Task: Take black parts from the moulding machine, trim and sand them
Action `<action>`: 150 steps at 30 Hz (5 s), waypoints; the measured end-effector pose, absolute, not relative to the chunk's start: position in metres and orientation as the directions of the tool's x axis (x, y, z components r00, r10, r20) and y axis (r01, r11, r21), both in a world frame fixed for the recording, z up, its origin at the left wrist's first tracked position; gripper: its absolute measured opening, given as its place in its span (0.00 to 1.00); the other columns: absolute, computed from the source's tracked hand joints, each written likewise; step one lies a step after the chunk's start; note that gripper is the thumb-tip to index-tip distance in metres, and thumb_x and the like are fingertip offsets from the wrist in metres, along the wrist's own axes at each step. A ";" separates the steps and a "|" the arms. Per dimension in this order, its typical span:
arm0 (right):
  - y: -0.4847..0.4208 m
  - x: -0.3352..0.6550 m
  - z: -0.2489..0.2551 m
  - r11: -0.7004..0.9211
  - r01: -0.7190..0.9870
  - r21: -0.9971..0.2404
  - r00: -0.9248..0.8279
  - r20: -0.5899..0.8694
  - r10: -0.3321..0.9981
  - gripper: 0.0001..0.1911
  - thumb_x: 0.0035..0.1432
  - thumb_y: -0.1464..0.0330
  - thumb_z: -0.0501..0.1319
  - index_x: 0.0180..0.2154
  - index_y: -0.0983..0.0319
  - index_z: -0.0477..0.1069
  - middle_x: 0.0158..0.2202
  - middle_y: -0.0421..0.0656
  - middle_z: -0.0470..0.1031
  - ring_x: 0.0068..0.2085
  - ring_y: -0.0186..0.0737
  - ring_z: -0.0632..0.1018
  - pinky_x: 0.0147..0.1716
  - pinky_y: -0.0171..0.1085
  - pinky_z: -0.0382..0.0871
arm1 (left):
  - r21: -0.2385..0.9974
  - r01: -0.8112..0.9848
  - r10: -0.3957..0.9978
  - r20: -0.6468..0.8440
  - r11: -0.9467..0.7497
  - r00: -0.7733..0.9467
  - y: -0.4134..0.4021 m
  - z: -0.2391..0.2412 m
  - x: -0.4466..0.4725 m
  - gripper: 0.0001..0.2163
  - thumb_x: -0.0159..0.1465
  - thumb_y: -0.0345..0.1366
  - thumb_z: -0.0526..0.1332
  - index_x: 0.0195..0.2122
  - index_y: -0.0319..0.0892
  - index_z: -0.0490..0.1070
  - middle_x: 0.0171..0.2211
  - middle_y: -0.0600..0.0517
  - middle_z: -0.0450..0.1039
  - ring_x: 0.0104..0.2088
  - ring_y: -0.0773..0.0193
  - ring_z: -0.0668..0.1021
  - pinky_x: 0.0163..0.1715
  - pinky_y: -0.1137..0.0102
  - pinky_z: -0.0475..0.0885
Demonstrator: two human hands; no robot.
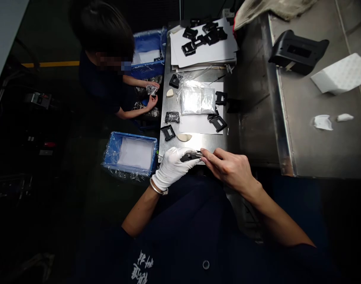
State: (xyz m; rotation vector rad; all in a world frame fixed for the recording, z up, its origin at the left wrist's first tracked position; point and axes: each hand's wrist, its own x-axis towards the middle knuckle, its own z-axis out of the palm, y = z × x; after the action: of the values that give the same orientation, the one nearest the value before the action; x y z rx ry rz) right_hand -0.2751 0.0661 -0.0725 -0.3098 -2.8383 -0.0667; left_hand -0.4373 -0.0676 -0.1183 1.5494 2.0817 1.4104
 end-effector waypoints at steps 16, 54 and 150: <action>0.070 -0.278 -0.068 0.983 0.184 -0.001 -0.953 0.245 0.178 0.13 0.70 0.61 0.56 0.36 0.61 0.72 0.27 0.37 0.72 0.24 0.30 0.65 0.23 0.39 0.42 | 0.759 0.651 0.825 0.372 -0.007 -0.426 -0.068 -0.118 -0.439 0.13 0.62 0.44 0.70 0.41 0.39 0.78 0.36 0.49 0.83 0.34 0.60 0.83 0.36 0.65 0.78; 0.079 -0.277 -0.066 0.991 0.136 -0.003 -0.955 0.264 0.132 0.12 0.71 0.63 0.55 0.41 0.60 0.75 0.26 0.38 0.72 0.23 0.29 0.65 0.23 0.38 0.42 | 0.845 0.531 0.880 0.296 -0.060 -0.371 -0.062 -0.113 -0.447 0.12 0.60 0.42 0.71 0.42 0.43 0.82 0.38 0.51 0.84 0.37 0.62 0.84 0.38 0.69 0.79; 0.048 -0.264 -0.088 0.326 0.088 -0.941 -0.786 0.136 0.603 0.06 0.61 0.62 0.67 0.38 0.57 0.79 0.34 0.41 0.80 0.33 0.38 0.79 0.31 0.36 0.72 | 0.773 0.615 0.812 0.455 -0.156 -0.365 -0.072 -0.086 -0.431 0.16 0.73 0.33 0.50 0.33 0.42 0.75 0.28 0.49 0.79 0.31 0.62 0.80 0.35 0.63 0.75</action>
State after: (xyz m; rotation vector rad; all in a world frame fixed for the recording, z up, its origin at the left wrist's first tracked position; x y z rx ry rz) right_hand -0.2640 0.0479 -0.0880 -0.6076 -2.1294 1.4675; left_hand -0.4306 -0.0715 -0.0864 1.6464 1.9056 1.5396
